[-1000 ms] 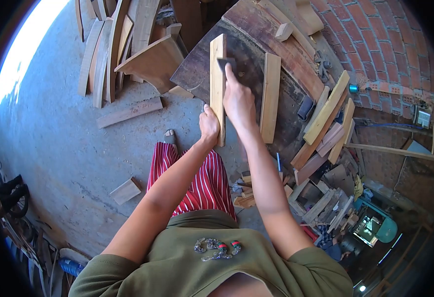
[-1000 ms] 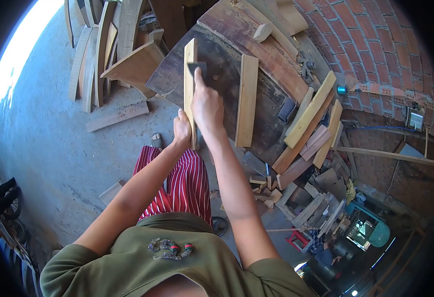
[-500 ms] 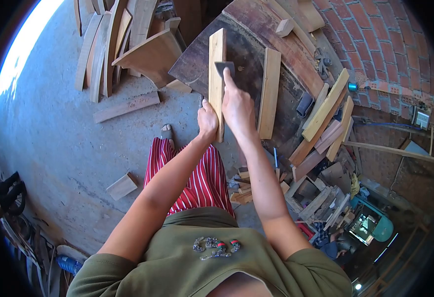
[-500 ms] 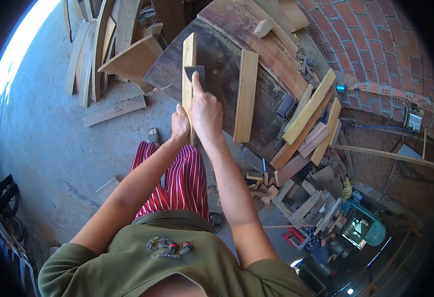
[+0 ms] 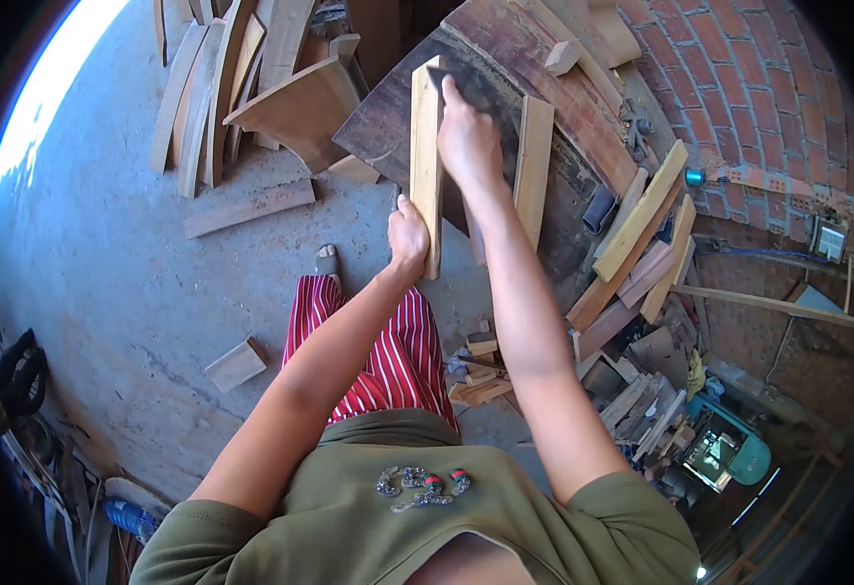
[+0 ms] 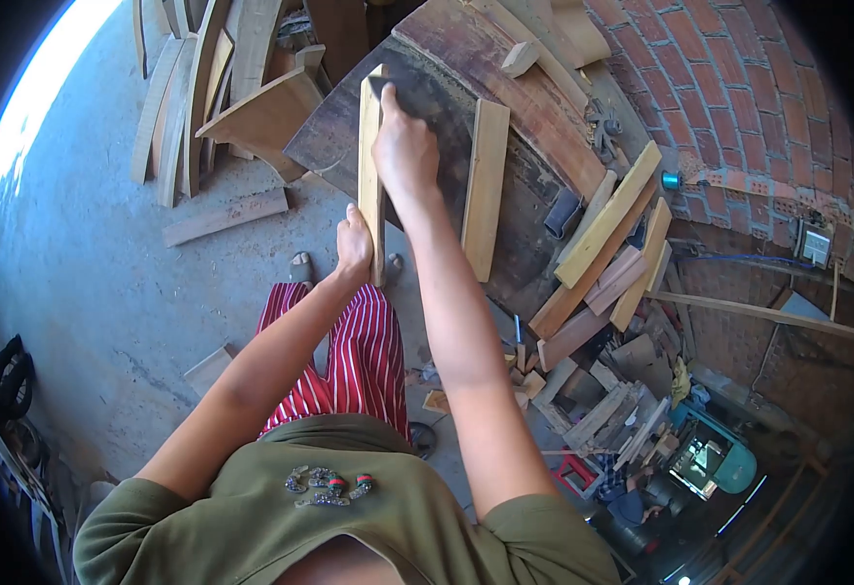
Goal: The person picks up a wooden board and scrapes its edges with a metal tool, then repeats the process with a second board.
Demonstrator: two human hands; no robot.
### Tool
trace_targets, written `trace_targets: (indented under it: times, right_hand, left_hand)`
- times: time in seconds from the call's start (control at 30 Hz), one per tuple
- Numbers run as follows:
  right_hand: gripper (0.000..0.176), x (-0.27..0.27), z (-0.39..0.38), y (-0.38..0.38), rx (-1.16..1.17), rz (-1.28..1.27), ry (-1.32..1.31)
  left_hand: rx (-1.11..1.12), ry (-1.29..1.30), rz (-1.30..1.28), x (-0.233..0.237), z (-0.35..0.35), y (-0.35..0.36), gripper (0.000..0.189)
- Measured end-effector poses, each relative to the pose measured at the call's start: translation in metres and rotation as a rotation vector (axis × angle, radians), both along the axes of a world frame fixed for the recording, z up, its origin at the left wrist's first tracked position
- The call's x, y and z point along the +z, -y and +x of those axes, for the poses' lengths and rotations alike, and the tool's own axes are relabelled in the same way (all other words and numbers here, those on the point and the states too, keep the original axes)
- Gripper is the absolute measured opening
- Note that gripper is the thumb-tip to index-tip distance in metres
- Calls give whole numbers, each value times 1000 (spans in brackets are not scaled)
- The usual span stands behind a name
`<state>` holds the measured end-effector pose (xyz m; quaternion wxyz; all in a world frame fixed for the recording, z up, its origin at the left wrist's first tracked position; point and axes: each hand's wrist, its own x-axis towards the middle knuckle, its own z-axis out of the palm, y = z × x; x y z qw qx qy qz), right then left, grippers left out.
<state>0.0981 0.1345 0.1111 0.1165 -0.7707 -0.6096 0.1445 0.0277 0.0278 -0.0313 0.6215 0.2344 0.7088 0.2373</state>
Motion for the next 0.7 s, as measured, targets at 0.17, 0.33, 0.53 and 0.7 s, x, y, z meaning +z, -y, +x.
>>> trace_targets:
  times: [0.17, 0.33, 0.53, 0.7]
  right_hand:
    - [44, 5, -8, 39, -37, -99, -13]
    - [44, -1, -7, 30, 12, -12, 15]
    - [45, -1, -4, 20, -21, -58, 19]
    - [44, 3, -7, 42, -23, -84, -12]
  left_hand:
    - [-5, -3, 15, 6, -2, -5, 72]
    - [-26, -4, 6, -9, 0, 0, 73]
    - [17, 93, -40, -16, -1, -2, 73]
    - [26, 75, 12, -20, 1, 3, 72]
